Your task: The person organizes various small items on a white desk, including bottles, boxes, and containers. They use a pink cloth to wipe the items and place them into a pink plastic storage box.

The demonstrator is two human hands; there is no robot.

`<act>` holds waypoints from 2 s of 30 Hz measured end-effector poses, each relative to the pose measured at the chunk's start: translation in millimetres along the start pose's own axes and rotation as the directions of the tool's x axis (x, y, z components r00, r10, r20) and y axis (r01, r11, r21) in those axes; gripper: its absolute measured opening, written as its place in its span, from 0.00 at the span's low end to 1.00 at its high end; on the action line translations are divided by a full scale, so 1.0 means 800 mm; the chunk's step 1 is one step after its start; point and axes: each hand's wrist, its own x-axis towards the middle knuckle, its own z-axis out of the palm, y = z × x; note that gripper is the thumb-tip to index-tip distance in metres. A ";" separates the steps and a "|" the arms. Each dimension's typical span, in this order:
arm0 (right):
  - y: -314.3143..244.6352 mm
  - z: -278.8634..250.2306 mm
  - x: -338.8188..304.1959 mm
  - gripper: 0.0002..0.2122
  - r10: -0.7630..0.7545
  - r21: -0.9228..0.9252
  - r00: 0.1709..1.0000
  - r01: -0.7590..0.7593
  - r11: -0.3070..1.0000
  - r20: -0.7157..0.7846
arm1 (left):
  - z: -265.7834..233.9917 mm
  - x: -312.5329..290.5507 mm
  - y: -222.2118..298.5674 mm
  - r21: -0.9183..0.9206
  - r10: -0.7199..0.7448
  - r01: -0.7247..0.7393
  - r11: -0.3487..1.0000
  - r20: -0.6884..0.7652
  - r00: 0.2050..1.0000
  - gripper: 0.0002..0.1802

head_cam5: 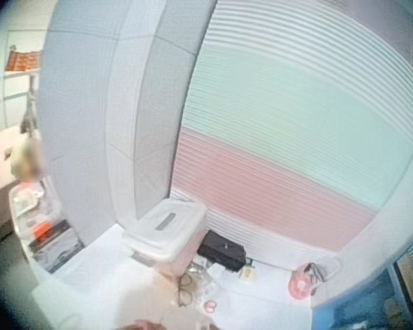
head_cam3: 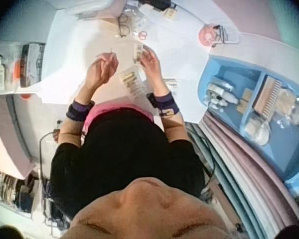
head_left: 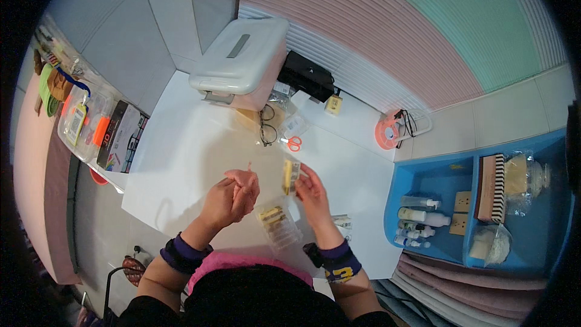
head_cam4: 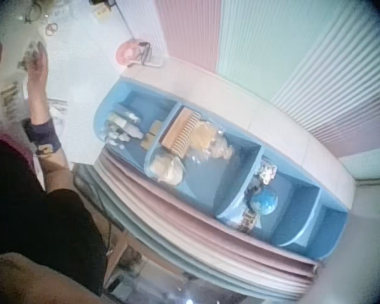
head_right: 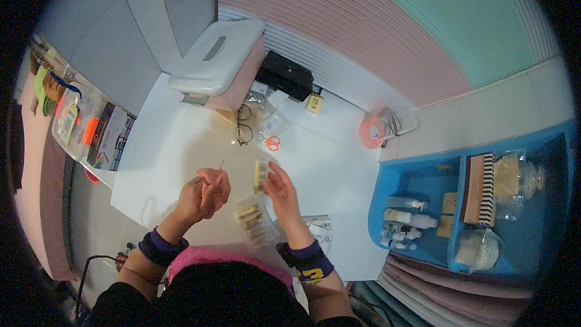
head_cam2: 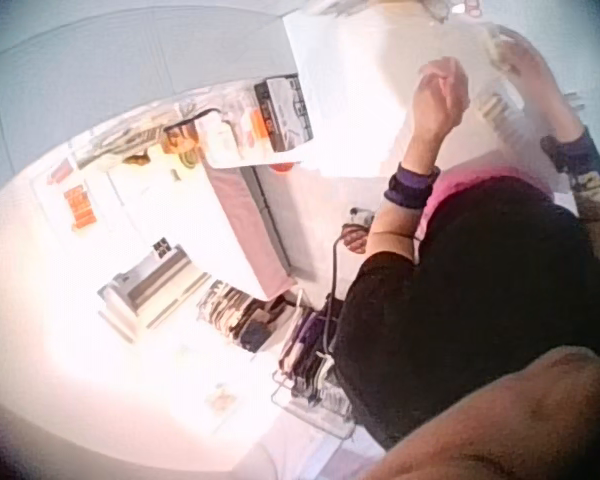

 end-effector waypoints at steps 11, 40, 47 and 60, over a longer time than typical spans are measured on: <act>-0.030 0.111 -0.076 0.18 0.008 0.150 0.961 -0.051 0.987 0.275 | 0.013 -0.040 0.038 0.484 0.586 -0.380 0.788 -0.404 0.702 0.20; -0.058 0.129 -0.101 0.20 -0.115 -0.412 0.953 0.228 0.882 0.282 | 0.006 -0.068 0.008 -0.951 -0.026 -0.143 0.273 -0.156 0.987 0.30; -0.081 0.164 -0.136 0.21 -0.335 -0.407 0.896 0.432 0.805 0.290 | 0.018 -0.073 0.000 -0.942 -0.048 -0.236 0.240 -0.254 0.966 0.32; -0.084 0.144 -0.132 0.18 -0.596 -0.647 0.722 0.647 0.402 0.352 | 0.029 -0.105 0.043 -0.916 0.097 -0.131 0.379 -0.101 0.990 0.40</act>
